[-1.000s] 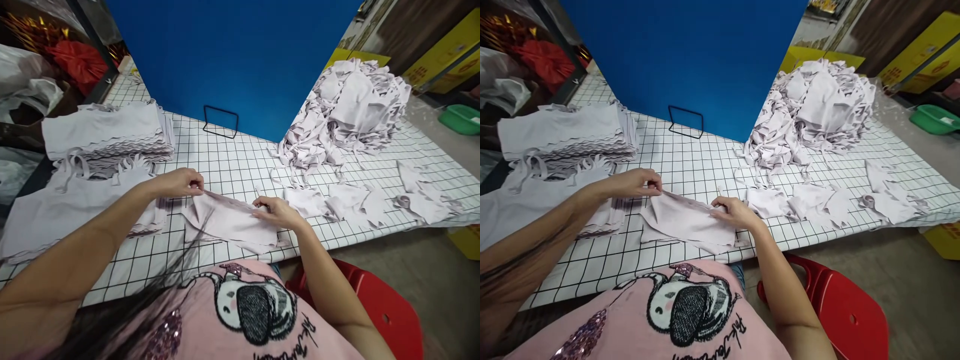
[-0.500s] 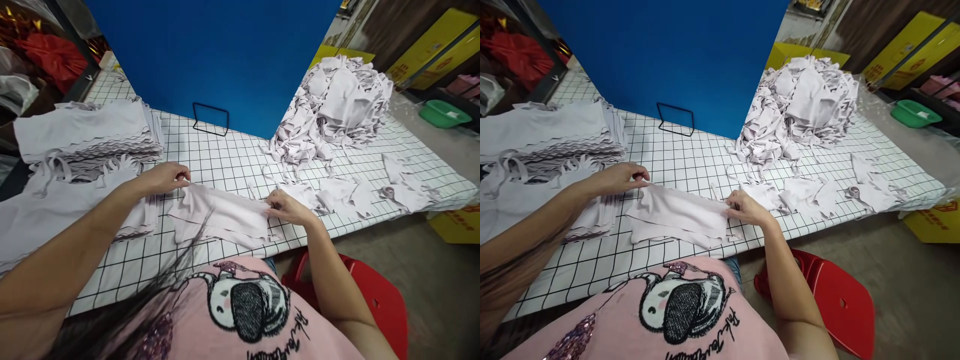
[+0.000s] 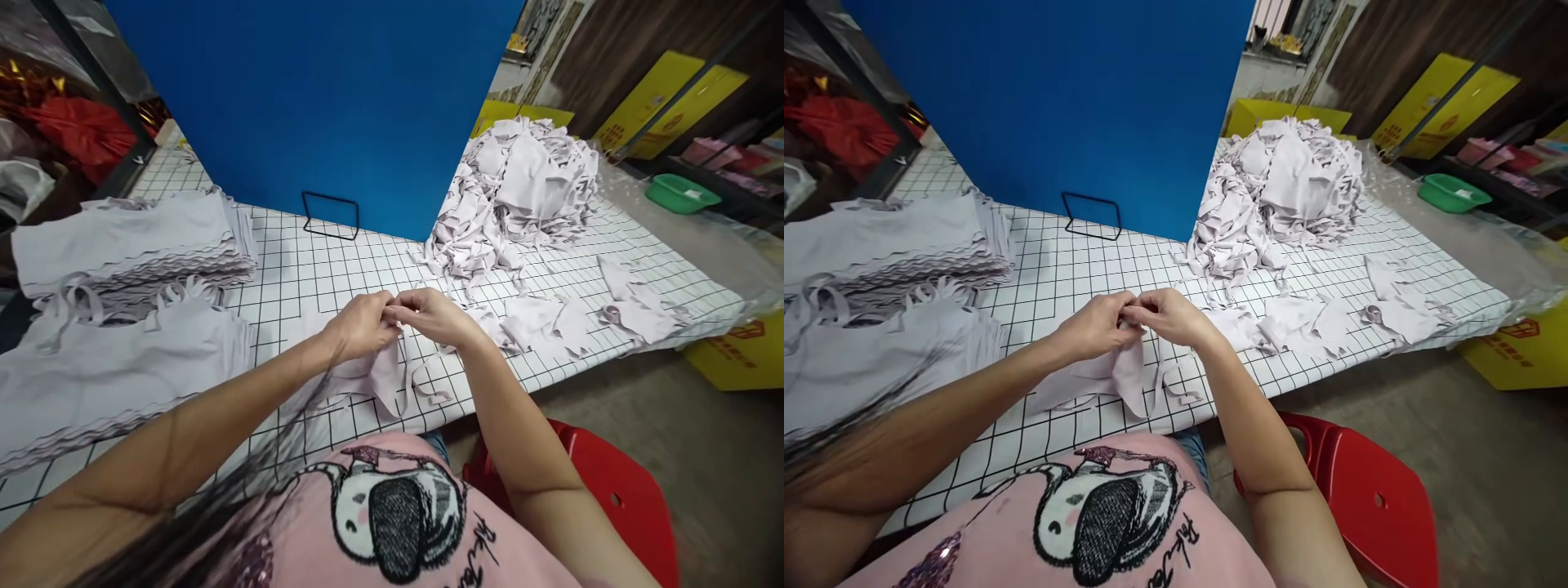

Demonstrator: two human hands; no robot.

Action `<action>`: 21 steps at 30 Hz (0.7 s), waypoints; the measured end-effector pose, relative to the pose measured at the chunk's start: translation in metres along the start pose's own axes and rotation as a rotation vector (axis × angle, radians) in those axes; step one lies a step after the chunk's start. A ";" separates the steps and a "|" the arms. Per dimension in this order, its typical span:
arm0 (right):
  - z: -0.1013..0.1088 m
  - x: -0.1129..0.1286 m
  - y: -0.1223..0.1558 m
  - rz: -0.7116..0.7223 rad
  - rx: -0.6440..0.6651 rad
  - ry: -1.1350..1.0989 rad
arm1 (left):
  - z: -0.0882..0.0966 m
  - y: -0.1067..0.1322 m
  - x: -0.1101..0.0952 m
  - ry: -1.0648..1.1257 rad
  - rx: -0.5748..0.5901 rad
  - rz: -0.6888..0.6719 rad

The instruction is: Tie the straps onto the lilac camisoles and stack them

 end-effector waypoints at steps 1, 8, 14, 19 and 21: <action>0.004 0.002 -0.001 0.051 -0.029 -0.022 | 0.004 0.001 0.003 0.024 0.019 -0.016; -0.020 0.003 -0.014 0.333 0.311 -0.249 | 0.058 0.024 -0.002 0.569 0.210 -0.122; -0.030 0.037 -0.033 0.380 0.272 -0.087 | 0.117 0.030 -0.011 0.551 0.000 -0.071; -0.047 0.046 -0.041 0.285 0.336 -0.004 | 0.148 0.038 -0.034 0.452 -0.133 -0.183; -0.048 0.036 -0.041 0.256 0.337 0.016 | 0.165 0.045 -0.039 0.400 -0.219 -0.221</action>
Point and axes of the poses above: each hand's wrist, its own y-axis away from the middle knuckle, its own z-axis out of the back of the hand, x = y × z, the point moved 7 cm from there along -y, towards the middle knuckle, and after that the axes turned 8 degrees about -y, right-handed, at the moved point
